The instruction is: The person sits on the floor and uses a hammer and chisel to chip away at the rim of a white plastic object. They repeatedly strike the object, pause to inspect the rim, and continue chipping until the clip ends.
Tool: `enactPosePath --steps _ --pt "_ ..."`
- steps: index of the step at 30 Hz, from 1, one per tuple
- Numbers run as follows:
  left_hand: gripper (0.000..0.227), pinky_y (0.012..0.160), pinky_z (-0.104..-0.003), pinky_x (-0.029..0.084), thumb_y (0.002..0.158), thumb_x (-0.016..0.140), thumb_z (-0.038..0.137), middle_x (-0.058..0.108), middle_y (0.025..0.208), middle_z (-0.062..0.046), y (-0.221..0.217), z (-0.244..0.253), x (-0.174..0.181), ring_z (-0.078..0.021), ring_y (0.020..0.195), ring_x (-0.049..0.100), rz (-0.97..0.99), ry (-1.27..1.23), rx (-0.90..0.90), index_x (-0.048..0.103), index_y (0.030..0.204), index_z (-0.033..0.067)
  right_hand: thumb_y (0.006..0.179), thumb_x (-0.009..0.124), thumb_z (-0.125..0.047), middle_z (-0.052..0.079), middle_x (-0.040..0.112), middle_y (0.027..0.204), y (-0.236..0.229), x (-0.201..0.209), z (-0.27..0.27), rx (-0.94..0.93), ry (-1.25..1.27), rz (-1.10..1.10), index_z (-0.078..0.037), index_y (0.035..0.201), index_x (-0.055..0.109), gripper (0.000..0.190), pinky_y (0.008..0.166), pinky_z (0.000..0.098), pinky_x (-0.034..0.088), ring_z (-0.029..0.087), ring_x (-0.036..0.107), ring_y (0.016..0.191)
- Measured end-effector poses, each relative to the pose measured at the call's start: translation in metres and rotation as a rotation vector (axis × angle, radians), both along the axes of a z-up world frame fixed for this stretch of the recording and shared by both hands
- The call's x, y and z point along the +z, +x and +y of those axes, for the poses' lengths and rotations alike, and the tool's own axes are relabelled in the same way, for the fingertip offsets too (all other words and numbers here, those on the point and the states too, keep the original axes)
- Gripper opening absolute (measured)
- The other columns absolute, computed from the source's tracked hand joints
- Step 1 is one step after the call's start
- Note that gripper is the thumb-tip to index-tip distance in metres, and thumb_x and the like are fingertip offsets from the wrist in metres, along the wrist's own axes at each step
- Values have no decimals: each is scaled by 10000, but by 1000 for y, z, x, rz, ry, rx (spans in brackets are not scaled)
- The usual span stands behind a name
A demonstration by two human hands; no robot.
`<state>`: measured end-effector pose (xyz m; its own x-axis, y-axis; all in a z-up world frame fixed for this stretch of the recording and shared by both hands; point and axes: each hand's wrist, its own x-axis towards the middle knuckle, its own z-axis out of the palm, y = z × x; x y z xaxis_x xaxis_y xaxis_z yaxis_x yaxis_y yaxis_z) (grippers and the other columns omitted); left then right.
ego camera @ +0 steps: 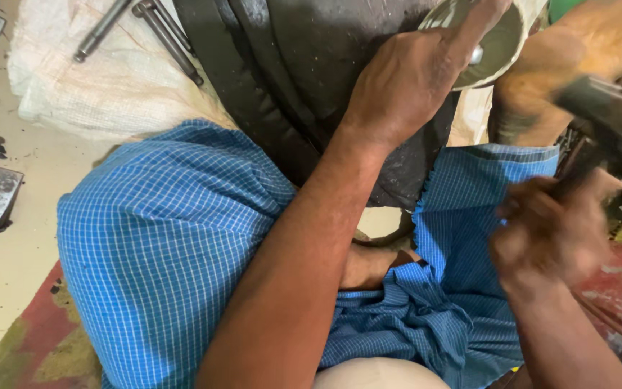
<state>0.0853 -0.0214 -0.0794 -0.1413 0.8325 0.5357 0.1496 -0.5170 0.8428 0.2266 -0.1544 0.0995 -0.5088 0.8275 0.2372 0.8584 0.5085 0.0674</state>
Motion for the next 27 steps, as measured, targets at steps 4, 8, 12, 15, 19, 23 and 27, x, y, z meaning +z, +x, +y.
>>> enactPosePath --steps 4,8,12,15,19,23,27 --pt "775 518 -353 556 1070 570 -23 667 767 -67 1 3 -1 -213 589 688 26 -66 -58 107 1639 225 1175 568 21 155 632 792 -3 -9 10 -45 26 -197 -170 1659 330 572 631 341 524 212 621 663" --pt "835 543 -380 544 1025 584 1 696 823 -88 -1 -2 -5 -246 656 702 12 -10 20 84 1649 241 1181 593 8 139 598 796 -21 -12 12 -121 -58 -126 -150 1656 361 552 624 349 505 202 590 675" --pt "707 531 -370 556 1080 596 20 689 777 -77 1 6 3 -197 585 691 40 -105 -104 183 1619 215 1159 599 -15 122 593 799 -35 -4 14 -185 -67 -137 -108 1630 390 524 623 351 495 195 576 676" --pt "820 611 -359 585 1025 568 -7 706 892 -110 -7 2 -4 -235 707 719 -56 4 48 104 1654 241 1140 606 -27 114 603 806 -41 -10 15 -217 -57 163 -84 1601 425 499 622 354 491 193 575 676" --pt "784 567 -363 581 1018 608 -1 725 893 -104 2 2 5 -243 670 729 -73 -25 -42 191 1639 231 1115 615 -42 102 617 814 -42 2 9 -245 -70 -194 -52 1562 472 470 620 357 487 190 574 675" --pt "745 572 -385 570 1017 611 -2 738 891 -113 -16 6 -2 -273 681 730 -16 -74 -48 225 1619 210 1090 624 -58 91 631 823 -47 -6 17 -278 -41 308 -20 1523 519 447 618 361 482 187 573 675" --pt "672 586 -398 561 1030 612 1 717 861 -137 -12 2 19 -292 711 741 -41 -112 -105 286 1580 208 1065 634 -73 80 645 832 -34 6 2 -362 -53 -112 12 1484 566 433 616 365 477 184 572 674"
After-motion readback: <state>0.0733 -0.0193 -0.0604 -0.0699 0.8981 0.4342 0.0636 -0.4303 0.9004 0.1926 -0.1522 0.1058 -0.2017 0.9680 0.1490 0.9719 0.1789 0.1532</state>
